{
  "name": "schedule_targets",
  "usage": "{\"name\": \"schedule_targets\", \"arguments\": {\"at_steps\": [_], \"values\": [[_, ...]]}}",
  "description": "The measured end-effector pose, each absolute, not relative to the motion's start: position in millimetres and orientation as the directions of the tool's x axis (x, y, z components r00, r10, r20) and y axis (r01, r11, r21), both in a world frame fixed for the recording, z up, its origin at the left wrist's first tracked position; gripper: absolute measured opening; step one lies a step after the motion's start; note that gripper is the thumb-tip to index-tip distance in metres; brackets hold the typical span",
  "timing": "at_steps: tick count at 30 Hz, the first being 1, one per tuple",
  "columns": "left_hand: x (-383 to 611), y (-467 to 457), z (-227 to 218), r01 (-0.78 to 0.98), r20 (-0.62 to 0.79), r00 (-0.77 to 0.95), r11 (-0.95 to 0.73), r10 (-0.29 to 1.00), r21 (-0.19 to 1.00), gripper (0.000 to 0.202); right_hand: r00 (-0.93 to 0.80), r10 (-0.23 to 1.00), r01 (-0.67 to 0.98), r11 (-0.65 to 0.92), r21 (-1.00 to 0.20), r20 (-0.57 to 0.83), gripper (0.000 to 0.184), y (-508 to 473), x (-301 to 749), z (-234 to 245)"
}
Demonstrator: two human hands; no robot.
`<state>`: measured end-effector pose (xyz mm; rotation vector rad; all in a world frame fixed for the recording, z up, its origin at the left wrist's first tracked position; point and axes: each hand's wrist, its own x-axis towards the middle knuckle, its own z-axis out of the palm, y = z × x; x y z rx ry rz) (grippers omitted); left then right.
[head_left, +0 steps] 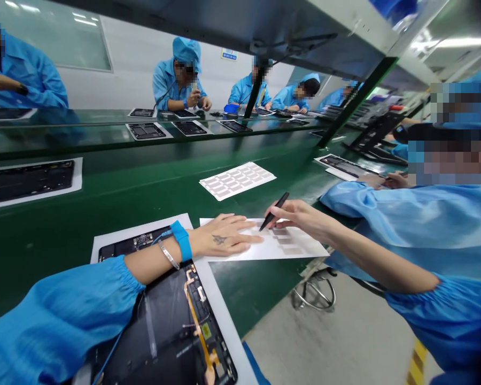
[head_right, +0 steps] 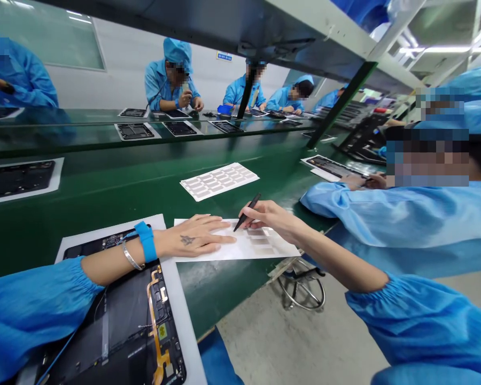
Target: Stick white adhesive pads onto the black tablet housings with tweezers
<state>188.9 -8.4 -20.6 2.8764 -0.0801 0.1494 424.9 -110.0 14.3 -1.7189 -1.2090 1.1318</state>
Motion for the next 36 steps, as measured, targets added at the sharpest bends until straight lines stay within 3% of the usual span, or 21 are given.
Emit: {"name": "schedule_targets", "arguments": {"at_steps": [19,25,36], "values": [[188.7,-7.4,-25.2,-0.058,0.12,0.992,-0.965,-0.028,0.255,0.044,0.192,0.947,0.301,-0.305,-0.903,-0.256,0.047,-109.5,427.9,14.9],[189.8,-6.0,-28.1,-0.092,0.171,0.984,-0.966,-0.052,0.24,0.043,0.119,0.963,0.359,-0.269,-0.894,-0.242,0.047,-108.5,423.3,16.9],[189.2,-5.4,-27.8,-0.077,0.15,0.987,-0.978,-0.048,0.195,0.043,0.264,0.949,0.316,-0.253,-0.914,-0.172,0.05,-112.9,414.8,11.5]]}}
